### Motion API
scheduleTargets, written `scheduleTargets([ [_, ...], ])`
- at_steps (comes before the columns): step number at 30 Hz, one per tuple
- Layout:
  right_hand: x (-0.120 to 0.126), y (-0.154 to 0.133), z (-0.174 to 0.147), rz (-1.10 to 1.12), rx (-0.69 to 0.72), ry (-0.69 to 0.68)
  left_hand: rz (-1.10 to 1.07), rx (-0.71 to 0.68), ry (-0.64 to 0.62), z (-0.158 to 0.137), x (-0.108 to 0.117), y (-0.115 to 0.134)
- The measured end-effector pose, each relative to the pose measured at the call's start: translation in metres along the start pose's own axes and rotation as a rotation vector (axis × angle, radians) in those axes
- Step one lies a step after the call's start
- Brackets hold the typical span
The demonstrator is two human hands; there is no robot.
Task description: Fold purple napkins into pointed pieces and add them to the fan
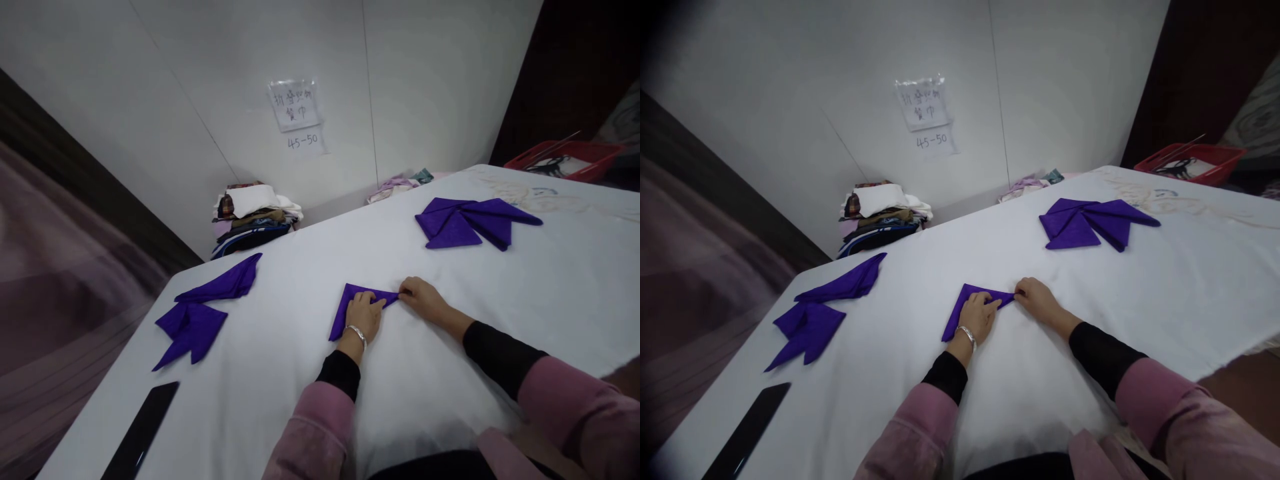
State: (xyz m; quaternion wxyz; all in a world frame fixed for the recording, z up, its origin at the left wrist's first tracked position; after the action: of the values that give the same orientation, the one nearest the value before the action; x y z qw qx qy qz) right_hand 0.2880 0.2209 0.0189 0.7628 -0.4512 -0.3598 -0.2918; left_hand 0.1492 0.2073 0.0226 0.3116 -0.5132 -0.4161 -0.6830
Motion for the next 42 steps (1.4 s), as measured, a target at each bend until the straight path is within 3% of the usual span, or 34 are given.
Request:
scheduleTargets([
  [7, -0.004, 0.009, 0.003, 0.033, -0.040, -0.059, 0.003, -0.005, 0.005, 0.000, 0.000, 0.000],
  [21, -0.001, 0.006, 0.000, 0.081, 0.052, -0.086, -0.002, -0.015, 0.026, 0.000, -0.002, -0.001],
  [26, 0.000, 0.008, 0.001, 0.149, -0.018, -0.095, -0.003, -0.012, 0.024, 0.000, -0.001, 0.000],
  [33, -0.001, 0.004, 0.004, -0.044, -0.128, -0.091, -0.022, -0.006, 0.040, 0.000, -0.001, -0.001],
  [42, -0.005, 0.015, 0.004, -0.014, -0.137, -0.088, -0.029, -0.017, 0.051, 0.000, -0.001, -0.001],
])
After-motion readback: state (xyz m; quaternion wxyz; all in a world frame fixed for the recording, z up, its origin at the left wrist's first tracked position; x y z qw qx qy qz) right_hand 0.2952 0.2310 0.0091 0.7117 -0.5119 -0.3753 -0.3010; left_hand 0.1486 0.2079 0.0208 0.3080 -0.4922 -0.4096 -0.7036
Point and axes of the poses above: each hand's wrist, its own z-axis towards the middle knuckle, its own x-axis out of the back of the hand, y = z × x, the point moved 9 cm from there along z, towards the middle knuckle, and after that the axes turned 8 degrees about x, right-handed, at the moved point
